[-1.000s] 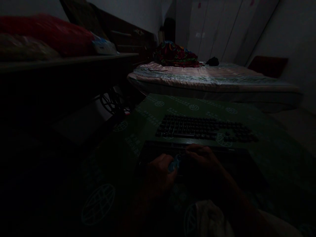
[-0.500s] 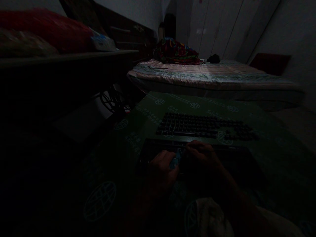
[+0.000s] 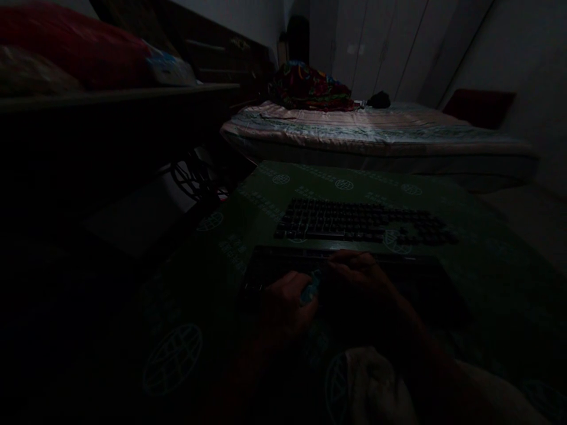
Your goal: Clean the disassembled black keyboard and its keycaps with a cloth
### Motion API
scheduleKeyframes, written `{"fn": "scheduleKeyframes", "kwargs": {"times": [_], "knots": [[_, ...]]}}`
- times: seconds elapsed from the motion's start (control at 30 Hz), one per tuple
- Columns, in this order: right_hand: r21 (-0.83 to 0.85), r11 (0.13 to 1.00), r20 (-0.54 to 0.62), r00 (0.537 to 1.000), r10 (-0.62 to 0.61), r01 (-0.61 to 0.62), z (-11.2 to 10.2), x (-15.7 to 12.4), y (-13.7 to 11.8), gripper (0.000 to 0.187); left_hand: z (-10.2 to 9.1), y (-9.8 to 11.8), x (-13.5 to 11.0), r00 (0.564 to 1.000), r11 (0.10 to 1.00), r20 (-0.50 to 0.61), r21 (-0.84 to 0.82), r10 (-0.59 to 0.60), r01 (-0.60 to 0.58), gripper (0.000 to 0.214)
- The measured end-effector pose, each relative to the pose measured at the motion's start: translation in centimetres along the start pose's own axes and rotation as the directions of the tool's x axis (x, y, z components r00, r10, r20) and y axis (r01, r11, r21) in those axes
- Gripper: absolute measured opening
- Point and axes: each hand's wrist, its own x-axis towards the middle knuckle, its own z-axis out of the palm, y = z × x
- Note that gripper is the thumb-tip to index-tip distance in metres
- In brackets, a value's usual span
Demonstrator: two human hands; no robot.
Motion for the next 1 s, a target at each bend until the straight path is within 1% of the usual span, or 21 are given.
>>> {"fn": "scheduleKeyframes", "kwargs": {"times": [0.17,0.23,0.4,0.53,0.67,0.8,0.9,1.0], "knots": [[0.040,0.999,-0.059,0.998,0.029,-0.027,-0.6,-0.1,-0.8,0.030,0.4,0.4,-0.2,0.998,0.998,0.007,-0.029,0.062,-0.062,0.010],[0.046,0.998,-0.066,0.997,0.051,-0.048,-0.7,-0.2,-1.0,0.030,0.5,0.6,-0.3,0.997,0.996,0.008,-0.048,0.076,-0.075,0.010],[0.004,0.998,-0.087,0.994,0.068,-0.068,-0.9,-0.2,-1.2,0.027,0.6,0.9,-0.3,0.996,0.996,0.056,-0.046,0.076,-0.074,0.005],[0.040,0.997,-0.074,0.995,0.070,-0.067,-1.0,-0.2,-0.9,0.029,0.4,0.8,-0.3,0.994,0.996,0.080,-0.035,0.079,-0.077,0.004],[0.004,0.999,-0.028,0.998,0.049,-0.049,-1.0,-0.2,-0.7,0.027,0.0,0.7,-0.1,0.994,0.998,0.093,-0.018,0.060,-0.058,0.003],[0.001,0.999,-0.015,0.998,0.054,-0.054,-1.0,-0.3,-0.8,0.026,-0.5,0.8,0.0,0.987,0.999,0.154,-0.004,0.035,-0.035,0.001],[0.007,0.999,-0.001,0.999,0.054,-0.054,-1.1,-0.3,-1.0,0.026,-0.6,0.7,0.0,0.990,0.999,0.134,-0.022,0.045,-0.042,0.003],[0.025,0.998,-0.028,0.998,0.057,-0.056,-1.1,-0.3,-1.4,0.026,-0.4,0.6,-0.1,0.994,0.997,0.082,-0.054,0.066,-0.061,0.005]]}}
